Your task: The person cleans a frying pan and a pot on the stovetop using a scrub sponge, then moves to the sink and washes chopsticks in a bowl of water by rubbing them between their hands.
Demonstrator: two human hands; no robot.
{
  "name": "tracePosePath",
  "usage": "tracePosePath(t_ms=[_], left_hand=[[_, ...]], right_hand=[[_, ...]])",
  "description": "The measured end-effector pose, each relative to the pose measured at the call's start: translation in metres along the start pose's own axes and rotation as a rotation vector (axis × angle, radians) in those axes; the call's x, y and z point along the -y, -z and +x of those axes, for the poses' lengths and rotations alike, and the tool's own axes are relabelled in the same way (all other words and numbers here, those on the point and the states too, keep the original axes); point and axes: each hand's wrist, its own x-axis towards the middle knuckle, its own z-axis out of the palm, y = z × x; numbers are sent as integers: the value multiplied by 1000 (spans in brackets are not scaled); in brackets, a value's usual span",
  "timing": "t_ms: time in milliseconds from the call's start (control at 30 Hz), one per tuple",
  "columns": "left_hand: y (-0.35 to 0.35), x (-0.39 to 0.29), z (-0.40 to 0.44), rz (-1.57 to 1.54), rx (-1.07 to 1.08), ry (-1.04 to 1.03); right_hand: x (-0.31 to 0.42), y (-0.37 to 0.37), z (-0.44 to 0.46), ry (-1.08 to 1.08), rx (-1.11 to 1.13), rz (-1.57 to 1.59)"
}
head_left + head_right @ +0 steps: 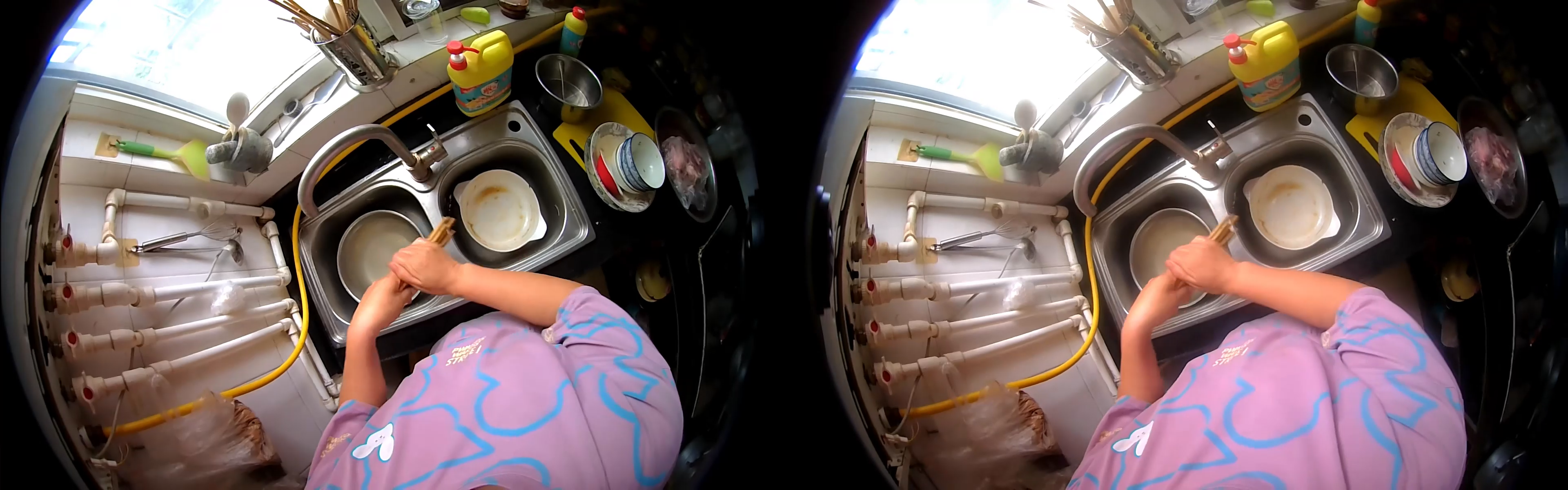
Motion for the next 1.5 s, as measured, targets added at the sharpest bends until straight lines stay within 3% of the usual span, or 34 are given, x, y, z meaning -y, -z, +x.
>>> tracePosePath(t_ms=[67,100,133,200,233,300,367,400,467,500,600,633,733,767,833,867,933,967,1033,1100,1133,1200,1333,1367,1400,1433,1467,1500], left_hand=[[-5,0,-10,-141,16,-117],[3,-17,-17,-77,96,38],[5,-9,-17,-89,118,38],[9,7,-22,-247,129,25],[18,1,-27,-360,128,90],[25,2,-29,-579,67,153],[25,1,-18,-706,18,161],[18,2,-10,-779,4,173],[-2,4,5,-938,7,100],[-10,3,11,-989,54,54],[-30,-7,19,-996,167,50],[-29,-1,21,-1004,246,20],[-35,5,24,-870,179,-78],[-34,9,24,-873,178,-79],[-25,25,20,-412,-191,-28],[-22,41,22,-894,-112,152],[6,41,9,-1535,352,175],[17,19,-2,-1599,436,183],[10,10,-8,-1521,424,183],[2,12,-8,-1445,393,271],[-3,22,-3,-1572,568,182],[-6,25,-5,-1549,638,334],[-6,10,-22,-1348,559,381],[-2,10,-29,-1314,558,384],[2,9,-36,-1318,556,379],[6,9,-43,-1272,568,367],[8,9,-49,-1224,582,361],[9,10,-51,-1152,547,354]], right_hand=[[-22,21,-12,237,117,-293],[-42,26,-15,199,45,-339],[-67,27,-17,160,-25,-383],[-125,32,-28,-224,-189,-574],[-144,53,-27,-691,-241,-176],[-135,76,-23,-1139,-274,251],[-91,80,-15,-1106,-496,1077],[-83,63,-14,-1072,-467,1192],[-43,48,-5,-990,-306,1347],[-45,40,-7,-761,-42,1499],[21,32,12,-926,-226,1578],[18,31,9,-925,-226,1578],[6,25,1,-922,-145,1617],[2,23,2,-779,-183,1447],[0,31,8,-517,-172,1046],[-9,24,8,-383,-190,1016],[-10,43,11,-17,-65,261],[-12,43,13,-21,-62,263],[-13,40,20,519,127,-169],[-5,36,21,563,143,-198],[0,34,20,600,159,-232],[-3,30,15,604,121,-243],[-43,49,16,664,269,-337],[-69,62,18,593,211,-240],[-87,74,14,362,255,-301],[-117,88,10,280,277,-439],[-135,99,9,-321,266,-93],[-131,103,9,-193,87,-221]])
